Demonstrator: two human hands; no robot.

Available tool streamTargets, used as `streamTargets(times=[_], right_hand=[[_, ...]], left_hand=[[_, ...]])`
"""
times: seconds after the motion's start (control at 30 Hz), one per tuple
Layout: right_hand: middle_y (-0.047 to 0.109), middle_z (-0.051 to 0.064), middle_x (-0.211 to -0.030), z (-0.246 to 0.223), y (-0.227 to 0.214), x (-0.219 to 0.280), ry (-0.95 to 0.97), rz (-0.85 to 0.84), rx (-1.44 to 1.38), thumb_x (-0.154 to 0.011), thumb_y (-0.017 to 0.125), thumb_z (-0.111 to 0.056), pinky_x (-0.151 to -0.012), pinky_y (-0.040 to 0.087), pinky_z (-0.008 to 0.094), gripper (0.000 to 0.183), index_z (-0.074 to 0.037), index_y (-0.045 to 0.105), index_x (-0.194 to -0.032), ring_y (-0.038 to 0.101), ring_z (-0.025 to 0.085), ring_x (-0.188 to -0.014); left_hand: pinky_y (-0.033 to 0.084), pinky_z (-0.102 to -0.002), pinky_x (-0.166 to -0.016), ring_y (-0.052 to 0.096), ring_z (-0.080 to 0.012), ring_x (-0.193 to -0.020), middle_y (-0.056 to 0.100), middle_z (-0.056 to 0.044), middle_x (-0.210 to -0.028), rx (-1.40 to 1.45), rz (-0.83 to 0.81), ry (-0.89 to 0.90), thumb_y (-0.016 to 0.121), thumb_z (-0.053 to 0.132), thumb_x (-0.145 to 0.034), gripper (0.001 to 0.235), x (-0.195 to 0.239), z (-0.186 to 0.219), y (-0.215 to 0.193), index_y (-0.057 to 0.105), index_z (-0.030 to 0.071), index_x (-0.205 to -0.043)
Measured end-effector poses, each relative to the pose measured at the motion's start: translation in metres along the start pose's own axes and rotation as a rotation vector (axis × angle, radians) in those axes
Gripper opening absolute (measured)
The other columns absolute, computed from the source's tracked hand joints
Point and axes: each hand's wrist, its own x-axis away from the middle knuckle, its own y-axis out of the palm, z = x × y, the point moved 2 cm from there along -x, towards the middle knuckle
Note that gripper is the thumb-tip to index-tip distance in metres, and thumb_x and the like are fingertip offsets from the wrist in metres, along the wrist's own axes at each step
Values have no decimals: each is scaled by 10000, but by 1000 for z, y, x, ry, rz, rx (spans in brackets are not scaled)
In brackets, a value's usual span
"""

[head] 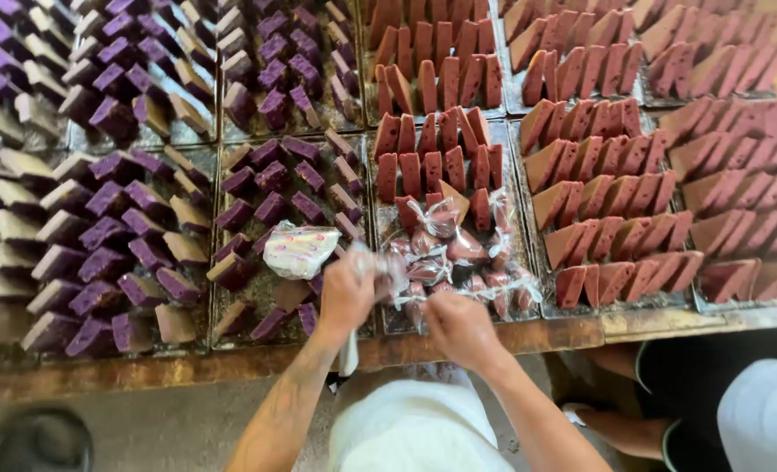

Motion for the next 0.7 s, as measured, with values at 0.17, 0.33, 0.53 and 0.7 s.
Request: streamTargets(times=[0.17, 0.33, 0.53, 0.7], right_hand=[[665, 140, -787, 39, -27, -2, 209, -21, -44, -927, 684, -176, -629, 506, 419, 131, -55, 669, -880, 665, 337, -712], [715, 114, -866, 60, -46, 0, 298, -83, -77, -922, 697, -181, -680, 547, 364, 143, -56, 700, -992, 703, 280, -760], [670, 93, -1096, 25, -45, -30, 148, -26, -386, -860, 796, -208, -761, 554, 319, 541, -18, 596, -1325, 663, 161, -891], [701, 63, -853, 8, -11, -68, 243, -130, -513, -895, 801, -196, -639, 500, 278, 306, 2, 685, -1098, 612, 127, -750]], left_hand=[[544, -485, -735, 701, -439, -848, 711, -265, -867, -97, 196, -112, 657, 209, -921, 239, -57, -67, 50, 688, -18, -992], [553, -464, -748, 711, -423, -861, 720, -274, -912, -176, 84, -143, 687, 269, -932, 322, -76, -97, 68, 709, -25, -1062], [550, -306, -766, 722, -172, -1084, 705, -70, -1259, 729, -331, -352, 668, 463, -932, 614, -34, -2, 25, 602, 4, -1334], [556, -280, -835, 663, -163, -1081, 695, -113, -1258, 1071, -510, -258, 690, 390, -1003, 646, -13, 35, 19, 572, -42, -1470]])
